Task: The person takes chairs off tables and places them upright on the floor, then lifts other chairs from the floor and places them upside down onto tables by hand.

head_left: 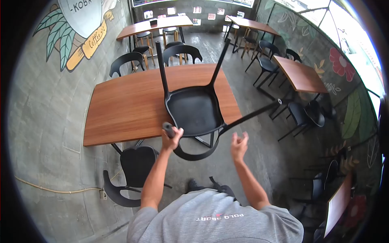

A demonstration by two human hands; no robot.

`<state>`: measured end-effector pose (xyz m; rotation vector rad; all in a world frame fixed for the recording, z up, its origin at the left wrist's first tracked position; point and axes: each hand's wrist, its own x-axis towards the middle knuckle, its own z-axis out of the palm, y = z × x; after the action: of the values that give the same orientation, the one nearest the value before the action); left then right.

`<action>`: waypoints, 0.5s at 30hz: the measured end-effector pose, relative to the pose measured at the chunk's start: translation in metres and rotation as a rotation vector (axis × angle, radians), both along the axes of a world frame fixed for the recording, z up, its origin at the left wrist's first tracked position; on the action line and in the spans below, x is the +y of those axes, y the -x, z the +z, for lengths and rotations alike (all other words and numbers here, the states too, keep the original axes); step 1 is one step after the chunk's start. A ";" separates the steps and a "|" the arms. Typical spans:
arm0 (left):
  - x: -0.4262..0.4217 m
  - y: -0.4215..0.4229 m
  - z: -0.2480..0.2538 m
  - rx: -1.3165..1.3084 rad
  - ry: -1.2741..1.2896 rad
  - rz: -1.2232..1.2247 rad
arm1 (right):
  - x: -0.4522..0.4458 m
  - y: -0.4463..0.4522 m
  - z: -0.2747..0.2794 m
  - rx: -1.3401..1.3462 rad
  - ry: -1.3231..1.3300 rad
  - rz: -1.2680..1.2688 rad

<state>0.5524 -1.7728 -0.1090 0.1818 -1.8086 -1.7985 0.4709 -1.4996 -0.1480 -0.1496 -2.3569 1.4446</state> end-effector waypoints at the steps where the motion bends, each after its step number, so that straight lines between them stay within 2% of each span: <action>1: -0.015 0.002 -0.004 -0.057 -0.012 -0.025 | 0.009 0.016 0.010 0.027 0.012 0.003; 2: -0.025 0.005 -0.009 -0.073 -0.023 -0.044 | 0.019 0.029 0.022 0.052 0.022 0.004; 4: -0.031 0.009 -0.006 -0.073 -0.041 -0.086 | 0.027 0.049 0.052 -0.032 0.034 0.175; 7: -0.032 0.012 -0.011 -0.045 -0.062 -0.051 | 0.016 0.052 0.074 -0.035 0.094 0.188; 11: -0.032 0.013 -0.012 -0.097 -0.058 -0.010 | 0.011 0.026 0.075 -0.137 0.174 0.247; 13: -0.032 0.013 -0.015 -0.105 -0.074 -0.003 | 0.015 0.013 0.051 -0.185 0.149 0.266; 15: -0.028 0.011 -0.017 -0.196 0.028 0.099 | 0.017 -0.014 0.036 -0.331 0.223 0.310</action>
<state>0.5412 -1.8010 -0.1262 0.4430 -1.9220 -1.7356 0.4846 -1.4822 -0.1125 -0.0886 -2.5564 1.9645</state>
